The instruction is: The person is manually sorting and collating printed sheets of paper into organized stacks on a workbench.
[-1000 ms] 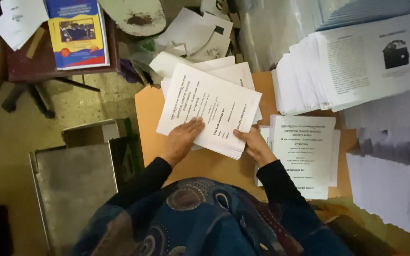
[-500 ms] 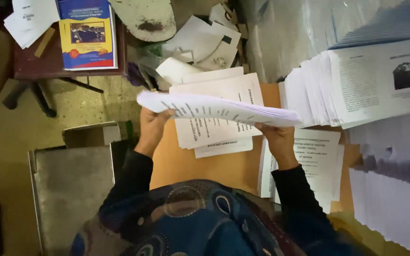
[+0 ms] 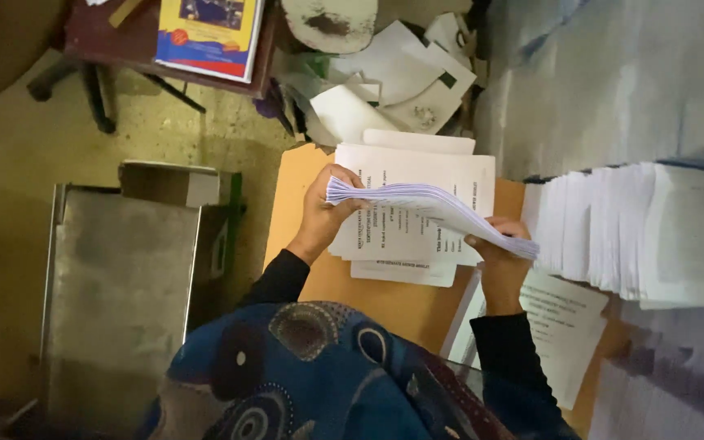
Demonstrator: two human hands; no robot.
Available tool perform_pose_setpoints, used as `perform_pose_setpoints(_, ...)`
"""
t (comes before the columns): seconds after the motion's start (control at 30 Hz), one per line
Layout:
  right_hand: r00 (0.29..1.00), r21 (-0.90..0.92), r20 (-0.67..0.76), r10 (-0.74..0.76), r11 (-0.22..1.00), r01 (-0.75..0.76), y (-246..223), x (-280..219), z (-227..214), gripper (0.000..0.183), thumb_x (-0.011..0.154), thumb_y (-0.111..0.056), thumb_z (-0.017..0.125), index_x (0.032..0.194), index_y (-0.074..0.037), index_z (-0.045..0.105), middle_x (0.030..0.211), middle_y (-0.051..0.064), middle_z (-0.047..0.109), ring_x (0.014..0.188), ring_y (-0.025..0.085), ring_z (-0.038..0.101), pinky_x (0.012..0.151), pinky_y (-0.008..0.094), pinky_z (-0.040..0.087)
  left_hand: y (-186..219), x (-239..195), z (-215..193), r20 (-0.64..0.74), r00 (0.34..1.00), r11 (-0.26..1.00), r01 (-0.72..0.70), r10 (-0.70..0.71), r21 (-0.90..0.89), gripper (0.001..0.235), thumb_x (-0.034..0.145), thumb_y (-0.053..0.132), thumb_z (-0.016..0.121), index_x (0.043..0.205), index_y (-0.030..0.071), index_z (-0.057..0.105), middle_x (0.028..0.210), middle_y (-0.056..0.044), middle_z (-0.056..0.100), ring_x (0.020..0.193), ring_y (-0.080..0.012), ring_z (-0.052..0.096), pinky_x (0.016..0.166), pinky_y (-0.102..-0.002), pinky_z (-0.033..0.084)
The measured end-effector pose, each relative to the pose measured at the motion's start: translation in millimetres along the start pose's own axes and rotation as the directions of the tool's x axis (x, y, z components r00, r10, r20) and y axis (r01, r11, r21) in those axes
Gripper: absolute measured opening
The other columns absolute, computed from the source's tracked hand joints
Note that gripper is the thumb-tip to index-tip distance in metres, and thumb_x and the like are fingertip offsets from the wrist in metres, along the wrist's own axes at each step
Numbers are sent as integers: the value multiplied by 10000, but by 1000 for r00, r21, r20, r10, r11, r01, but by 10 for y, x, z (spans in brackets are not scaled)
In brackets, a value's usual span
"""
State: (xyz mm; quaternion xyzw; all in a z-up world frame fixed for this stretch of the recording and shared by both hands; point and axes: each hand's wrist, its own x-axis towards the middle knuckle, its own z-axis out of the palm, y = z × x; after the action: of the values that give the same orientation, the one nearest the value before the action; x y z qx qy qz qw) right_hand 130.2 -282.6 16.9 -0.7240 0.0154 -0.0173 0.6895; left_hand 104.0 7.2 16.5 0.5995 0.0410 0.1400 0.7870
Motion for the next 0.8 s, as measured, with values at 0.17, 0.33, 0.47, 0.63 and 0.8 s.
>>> perform_pose_setpoints(0.17, 991, 34, 85, -100, 995, 98, -69, 66, -8, 362, 682, 73, 840, 797, 9, 503, 856, 195, 601, 772, 229, 594, 647, 289, 513, 138, -26, -86, 8, 1000, 1000, 19, -19, -18, 323, 731, -9, 813, 876, 56, 531, 849, -128, 632, 789, -163, 608, 725, -259, 487)
perform_pose_setpoints(0.33, 854, 271, 460, -242, 954, 124, 674, 348, -352, 180, 816, -224, 749, 799, -76, 649, 803, 23, 646, 832, 99, 605, 729, 259, 530, -80, -22, -198, 60, 998, 1000, 9, -8, -16, 265, 743, 76, 804, 845, 49, 561, 862, -147, 632, 782, -202, 594, 669, -288, 460)
perform_pose_setpoints(0.47, 908, 262, 403, -113, 965, 3, 993, 253, -595, 356, 696, -171, 799, 846, 86, 604, 897, 263, 620, 840, 311, 613, 709, 396, 538, 39, -127, -190, 57, 998, 1000, 21, -20, -19, 269, 785, 157, 795, 846, 34, 564, 851, -170, 637, 776, -218, 601, 683, -281, 477)
perform_pose_setpoints(0.63, 578, 401, 756, -307, 915, -39, 1806, 725, -814, 606, 700, -387, 803, 1082, 65, 674, 1127, 278, 653, 1079, 360, 615, 837, 455, 513, -505, -106, -445, 138, 990, 998, -8, 17, -67, 295, 808, 188, 777, 884, 10, 555, 904, -214, 615, 833, -259, 604, 709, -326, 481)
perform_pose_setpoints(0.8, 990, -125, 108, -90, 987, 104, 997, 22, -274, 298, 763, 82, 786, 1024, 75, 643, 897, 209, 650, 876, 271, 622, 781, 423, 486, -168, -118, -191, -5, 994, 994, 109, -109, 14, 248, 794, 141, 788, 859, 46, 569, 856, -152, 640, 772, -205, 606, 691, -284, 488)
